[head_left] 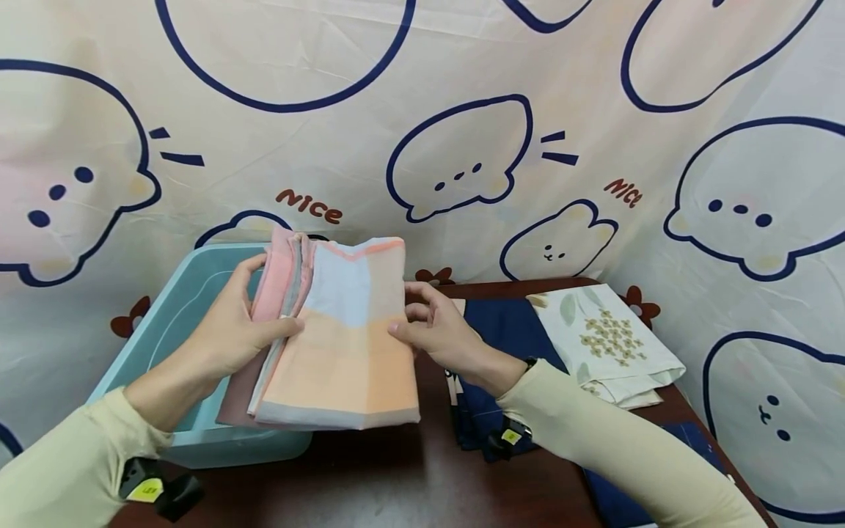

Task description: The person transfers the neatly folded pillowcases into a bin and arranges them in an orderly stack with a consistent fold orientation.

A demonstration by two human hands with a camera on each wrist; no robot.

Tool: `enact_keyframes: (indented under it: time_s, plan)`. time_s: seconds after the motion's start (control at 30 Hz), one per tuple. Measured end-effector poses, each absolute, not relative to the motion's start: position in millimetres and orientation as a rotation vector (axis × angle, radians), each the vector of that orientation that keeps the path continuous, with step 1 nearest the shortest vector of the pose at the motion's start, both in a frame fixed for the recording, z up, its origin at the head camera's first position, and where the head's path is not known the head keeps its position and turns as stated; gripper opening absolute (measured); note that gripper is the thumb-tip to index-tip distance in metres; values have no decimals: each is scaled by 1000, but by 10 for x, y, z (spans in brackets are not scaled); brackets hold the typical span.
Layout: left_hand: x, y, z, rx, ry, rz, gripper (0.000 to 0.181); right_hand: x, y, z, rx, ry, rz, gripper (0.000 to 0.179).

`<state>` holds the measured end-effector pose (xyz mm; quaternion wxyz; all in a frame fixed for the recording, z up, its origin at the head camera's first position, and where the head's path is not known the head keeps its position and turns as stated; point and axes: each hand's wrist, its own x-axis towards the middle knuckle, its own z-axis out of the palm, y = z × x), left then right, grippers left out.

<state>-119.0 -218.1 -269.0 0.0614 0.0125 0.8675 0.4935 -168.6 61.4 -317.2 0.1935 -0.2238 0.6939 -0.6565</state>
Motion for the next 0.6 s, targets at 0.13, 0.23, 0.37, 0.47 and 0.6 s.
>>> enact_keyframes:
  time_s: [0.13,0.23,0.37,0.47,0.6]
  plan:
    - [-1201,-2234,-2658,48,2659,1449,102,-1678,539,-3140,-598,1950,-1837,59]
    - [-1200,-2271,-2645,50,2681,1428,102,-1674,491,-3128,-579,1955,-1834,59]
    - [-1189,-2333,-2648,50,2695,1421,103,-1657,418,-3118,-571,1965,-1841,59]
    - [-1180,-2378,-2656,39,2700,1407,104,-1631,366,-3108,-577,1967,-1849,59]
    - [-1178,-2440,-2662,38,2719,1375,104,-1607,293,-3096,-600,1945,-1861,59]
